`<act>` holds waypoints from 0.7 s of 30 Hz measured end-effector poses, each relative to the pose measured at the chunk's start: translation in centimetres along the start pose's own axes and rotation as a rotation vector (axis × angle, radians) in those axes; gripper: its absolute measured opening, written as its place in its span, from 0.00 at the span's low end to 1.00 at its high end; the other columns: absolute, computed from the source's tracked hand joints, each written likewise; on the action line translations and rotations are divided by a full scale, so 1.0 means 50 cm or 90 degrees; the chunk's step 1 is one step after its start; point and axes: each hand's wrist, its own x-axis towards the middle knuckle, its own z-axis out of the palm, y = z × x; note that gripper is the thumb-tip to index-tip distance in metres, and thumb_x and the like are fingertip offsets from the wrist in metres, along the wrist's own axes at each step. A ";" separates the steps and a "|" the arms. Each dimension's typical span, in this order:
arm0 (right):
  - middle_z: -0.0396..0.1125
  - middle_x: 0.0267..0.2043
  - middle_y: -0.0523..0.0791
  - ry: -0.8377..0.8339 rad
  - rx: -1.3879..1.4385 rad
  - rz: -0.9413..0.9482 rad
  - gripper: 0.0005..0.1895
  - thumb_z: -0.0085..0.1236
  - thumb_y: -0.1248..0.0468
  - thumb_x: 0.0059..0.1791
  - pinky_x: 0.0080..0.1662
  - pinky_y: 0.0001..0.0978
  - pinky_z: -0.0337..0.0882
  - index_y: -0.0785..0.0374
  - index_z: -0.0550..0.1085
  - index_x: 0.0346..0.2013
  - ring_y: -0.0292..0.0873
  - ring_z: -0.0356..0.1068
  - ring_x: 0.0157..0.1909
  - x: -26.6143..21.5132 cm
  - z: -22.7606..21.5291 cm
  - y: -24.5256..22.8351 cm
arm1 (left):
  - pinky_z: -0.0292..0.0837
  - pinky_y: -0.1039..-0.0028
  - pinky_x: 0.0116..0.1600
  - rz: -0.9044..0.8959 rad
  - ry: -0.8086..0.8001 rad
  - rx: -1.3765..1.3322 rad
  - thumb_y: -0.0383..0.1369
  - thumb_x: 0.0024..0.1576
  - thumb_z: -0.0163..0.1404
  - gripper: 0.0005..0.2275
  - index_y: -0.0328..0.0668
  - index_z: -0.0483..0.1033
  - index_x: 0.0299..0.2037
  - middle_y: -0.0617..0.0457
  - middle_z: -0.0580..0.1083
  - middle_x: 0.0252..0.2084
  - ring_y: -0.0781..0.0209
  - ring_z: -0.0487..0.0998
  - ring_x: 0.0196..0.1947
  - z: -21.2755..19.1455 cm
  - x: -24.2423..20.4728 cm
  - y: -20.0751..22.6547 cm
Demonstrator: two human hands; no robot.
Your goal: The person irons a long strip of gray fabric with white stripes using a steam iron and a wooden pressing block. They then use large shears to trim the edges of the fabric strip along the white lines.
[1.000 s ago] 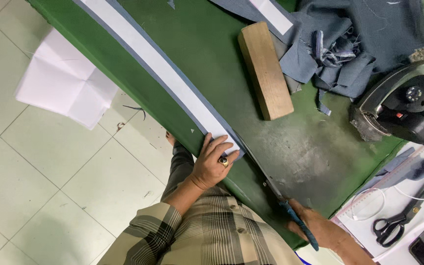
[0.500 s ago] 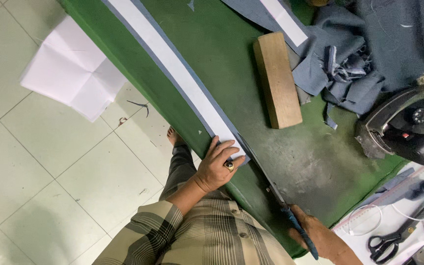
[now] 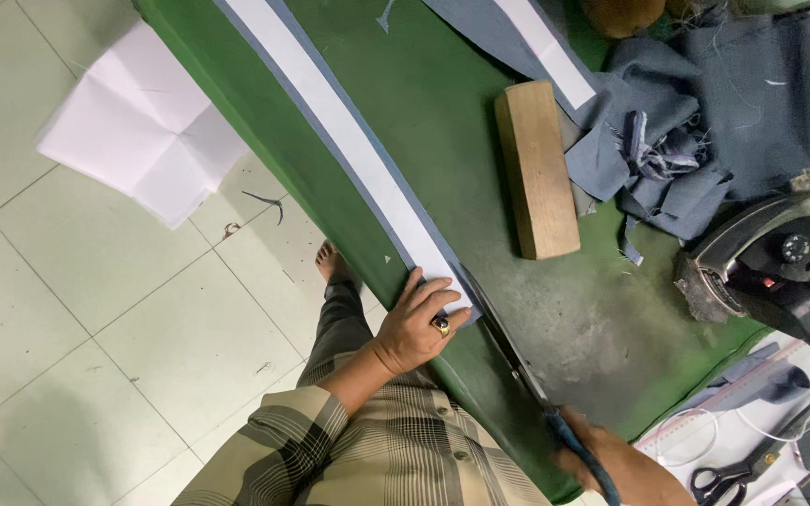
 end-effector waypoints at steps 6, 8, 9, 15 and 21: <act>0.66 0.21 0.41 0.109 -0.178 -0.314 0.12 0.56 0.54 0.51 0.32 0.41 0.68 0.50 0.64 0.43 0.43 0.66 0.23 0.132 0.006 0.077 | 0.61 0.36 0.64 0.014 0.008 -0.012 0.27 0.61 0.58 0.03 0.44 0.77 0.39 0.47 0.74 0.46 0.43 0.76 0.53 -0.016 0.014 0.004; 0.59 0.21 0.41 0.103 -0.141 -0.277 0.13 0.54 0.55 0.52 0.30 0.40 0.65 0.50 0.66 0.49 0.38 0.61 0.23 0.122 0.006 0.054 | 0.63 0.35 0.63 -0.010 0.041 -0.040 0.27 0.60 0.59 0.03 0.41 0.78 0.38 0.47 0.74 0.44 0.43 0.76 0.51 -0.009 0.014 0.006; 0.59 0.21 0.41 0.104 -0.145 -0.278 0.13 0.54 0.55 0.52 0.30 0.40 0.65 0.50 0.66 0.49 0.38 0.61 0.23 0.121 0.007 0.055 | 0.63 0.35 0.63 -0.011 0.044 -0.038 0.27 0.60 0.59 0.03 0.41 0.78 0.38 0.47 0.74 0.44 0.43 0.76 0.51 -0.008 0.015 0.007; 0.69 0.19 0.44 0.024 0.053 -0.187 0.05 0.57 0.63 0.51 0.20 0.30 0.70 0.60 0.70 0.35 0.38 0.70 0.14 0.056 -0.023 -0.017 | 0.65 0.33 0.60 -0.009 0.040 -0.033 0.27 0.61 0.58 0.02 0.44 0.78 0.40 0.46 0.73 0.46 0.41 0.74 0.52 -0.026 0.023 0.006; 0.60 0.27 0.40 0.064 -0.142 -0.320 0.11 0.56 0.54 0.51 0.34 0.40 0.65 0.51 0.66 0.43 0.38 0.60 0.29 0.133 -0.037 -0.007 | 0.63 0.34 0.61 -0.010 0.028 -0.050 0.27 0.61 0.58 0.05 0.46 0.78 0.44 0.46 0.73 0.48 0.39 0.75 0.52 -0.030 0.020 0.002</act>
